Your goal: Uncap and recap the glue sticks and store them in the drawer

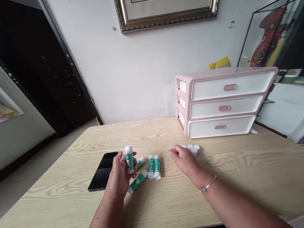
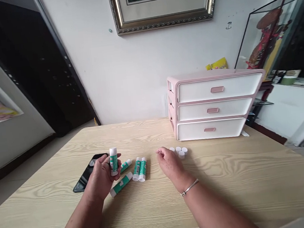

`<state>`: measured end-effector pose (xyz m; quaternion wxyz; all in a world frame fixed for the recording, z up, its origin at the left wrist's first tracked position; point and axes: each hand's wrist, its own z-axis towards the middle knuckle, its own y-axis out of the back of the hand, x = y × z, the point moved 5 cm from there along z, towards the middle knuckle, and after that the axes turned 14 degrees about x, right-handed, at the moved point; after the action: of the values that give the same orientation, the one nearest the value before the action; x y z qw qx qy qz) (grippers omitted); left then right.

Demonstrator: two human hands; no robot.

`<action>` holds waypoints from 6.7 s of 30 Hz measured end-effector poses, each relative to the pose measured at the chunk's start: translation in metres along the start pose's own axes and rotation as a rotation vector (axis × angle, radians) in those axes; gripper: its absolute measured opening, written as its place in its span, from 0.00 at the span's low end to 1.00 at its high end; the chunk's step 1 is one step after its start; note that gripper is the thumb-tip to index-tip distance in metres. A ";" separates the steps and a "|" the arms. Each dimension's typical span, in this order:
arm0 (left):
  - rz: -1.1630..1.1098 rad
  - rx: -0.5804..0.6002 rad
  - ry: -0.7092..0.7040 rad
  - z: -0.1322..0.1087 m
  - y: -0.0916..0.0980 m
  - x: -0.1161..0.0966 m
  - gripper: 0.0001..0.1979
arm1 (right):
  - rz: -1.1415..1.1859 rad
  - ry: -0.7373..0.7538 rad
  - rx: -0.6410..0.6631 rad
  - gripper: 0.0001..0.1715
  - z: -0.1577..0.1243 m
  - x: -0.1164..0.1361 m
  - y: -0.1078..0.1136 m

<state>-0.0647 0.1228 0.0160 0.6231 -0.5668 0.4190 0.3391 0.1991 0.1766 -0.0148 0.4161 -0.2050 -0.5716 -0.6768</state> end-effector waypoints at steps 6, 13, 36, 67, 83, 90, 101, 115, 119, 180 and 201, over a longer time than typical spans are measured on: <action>0.212 -0.163 0.025 -0.021 0.010 -0.008 0.20 | -0.050 -0.036 0.024 0.15 0.005 0.005 0.005; 1.065 -0.402 0.004 -0.048 0.027 -0.032 0.24 | -0.028 -0.095 0.072 0.15 0.004 0.012 0.009; 1.929 -0.296 -0.015 -0.047 0.001 -0.018 0.16 | -0.040 -0.085 0.097 0.16 0.003 0.018 0.012; 1.929 0.013 0.067 -0.005 -0.038 -0.009 0.13 | -0.678 -0.083 -0.010 0.17 0.000 0.013 0.046; 1.812 0.053 0.115 -0.006 -0.036 0.002 0.16 | -0.668 0.050 0.074 0.16 -0.006 0.032 0.032; 1.798 0.080 0.111 -0.010 -0.041 -0.001 0.13 | -0.359 0.071 0.127 0.15 -0.005 0.040 0.021; 1.656 0.014 0.239 -0.008 -0.033 0.011 0.20 | -0.079 -0.012 0.120 0.16 0.001 0.021 0.012; 1.533 -0.024 0.250 -0.003 -0.036 0.021 0.16 | 0.010 0.000 0.168 0.15 0.000 0.023 0.001; 1.491 -0.036 0.203 -0.004 -0.036 0.021 0.12 | 0.029 0.021 0.183 0.15 -0.001 0.022 -0.003; 0.573 0.131 0.085 -0.020 -0.031 0.020 0.30 | 0.409 0.300 0.383 0.15 -0.036 0.077 -0.018; 0.548 0.058 -0.088 -0.025 -0.022 0.010 0.25 | 0.053 0.484 0.812 0.25 -0.055 0.097 -0.003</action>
<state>-0.0445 0.0949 0.0159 0.5417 -0.3988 0.5387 0.5073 0.1521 0.0927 0.0423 0.6010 0.1234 -0.6712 -0.4161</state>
